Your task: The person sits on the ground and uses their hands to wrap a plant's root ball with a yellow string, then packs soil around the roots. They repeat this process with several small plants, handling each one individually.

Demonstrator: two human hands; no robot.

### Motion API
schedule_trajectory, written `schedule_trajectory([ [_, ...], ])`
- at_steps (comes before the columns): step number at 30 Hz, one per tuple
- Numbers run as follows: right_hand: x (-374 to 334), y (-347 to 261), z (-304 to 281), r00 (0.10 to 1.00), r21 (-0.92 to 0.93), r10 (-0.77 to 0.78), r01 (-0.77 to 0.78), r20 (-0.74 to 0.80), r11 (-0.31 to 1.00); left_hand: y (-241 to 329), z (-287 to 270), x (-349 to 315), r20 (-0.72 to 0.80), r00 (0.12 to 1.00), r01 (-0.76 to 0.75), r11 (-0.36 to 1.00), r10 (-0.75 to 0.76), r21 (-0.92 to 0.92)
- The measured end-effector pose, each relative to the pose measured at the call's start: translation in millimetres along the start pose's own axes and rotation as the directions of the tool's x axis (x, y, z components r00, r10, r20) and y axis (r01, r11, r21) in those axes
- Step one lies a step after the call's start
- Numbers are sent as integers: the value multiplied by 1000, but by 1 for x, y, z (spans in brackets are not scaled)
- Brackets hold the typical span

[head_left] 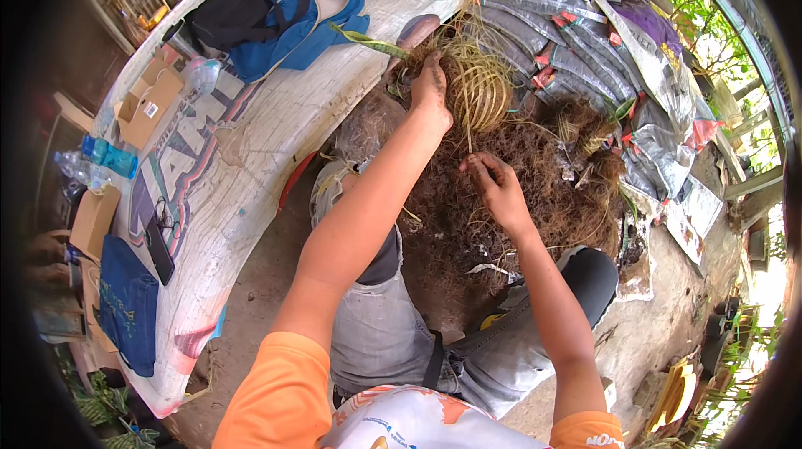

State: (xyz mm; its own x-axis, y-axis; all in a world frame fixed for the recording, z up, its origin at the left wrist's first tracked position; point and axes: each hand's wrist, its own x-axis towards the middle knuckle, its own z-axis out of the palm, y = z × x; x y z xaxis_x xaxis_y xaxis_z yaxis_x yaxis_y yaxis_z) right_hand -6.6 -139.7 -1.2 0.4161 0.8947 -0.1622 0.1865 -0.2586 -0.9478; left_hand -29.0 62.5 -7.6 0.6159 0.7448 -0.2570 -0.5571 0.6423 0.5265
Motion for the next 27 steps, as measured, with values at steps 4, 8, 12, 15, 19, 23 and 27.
schedule_trajectory([
  [4,4,12,3,996,14,-88,88,-26,996,-1,4,-4,-39,999,15,1000,-15,-12],
  [8,-1,1,6,999,55,-38,38,4,998,1,-6,3,-12,999,-44,998,43,-37],
  [12,6,12,2,999,89,-31,29,22,996,3,-2,1,47,997,-63,994,67,-91],
  [15,6,14,0,999,148,20,-25,36,989,7,11,-18,28,999,-27,999,27,-23],
  [19,23,34,-10,993,297,120,-113,-5,948,5,21,-31,57,998,-39,993,32,115],
  [23,25,34,-32,952,426,252,-158,-175,891,11,39,-63,211,975,9,965,-66,261],
  [27,22,26,-56,943,490,183,-25,-278,871,10,42,-72,352,930,-59,901,-107,430],
])
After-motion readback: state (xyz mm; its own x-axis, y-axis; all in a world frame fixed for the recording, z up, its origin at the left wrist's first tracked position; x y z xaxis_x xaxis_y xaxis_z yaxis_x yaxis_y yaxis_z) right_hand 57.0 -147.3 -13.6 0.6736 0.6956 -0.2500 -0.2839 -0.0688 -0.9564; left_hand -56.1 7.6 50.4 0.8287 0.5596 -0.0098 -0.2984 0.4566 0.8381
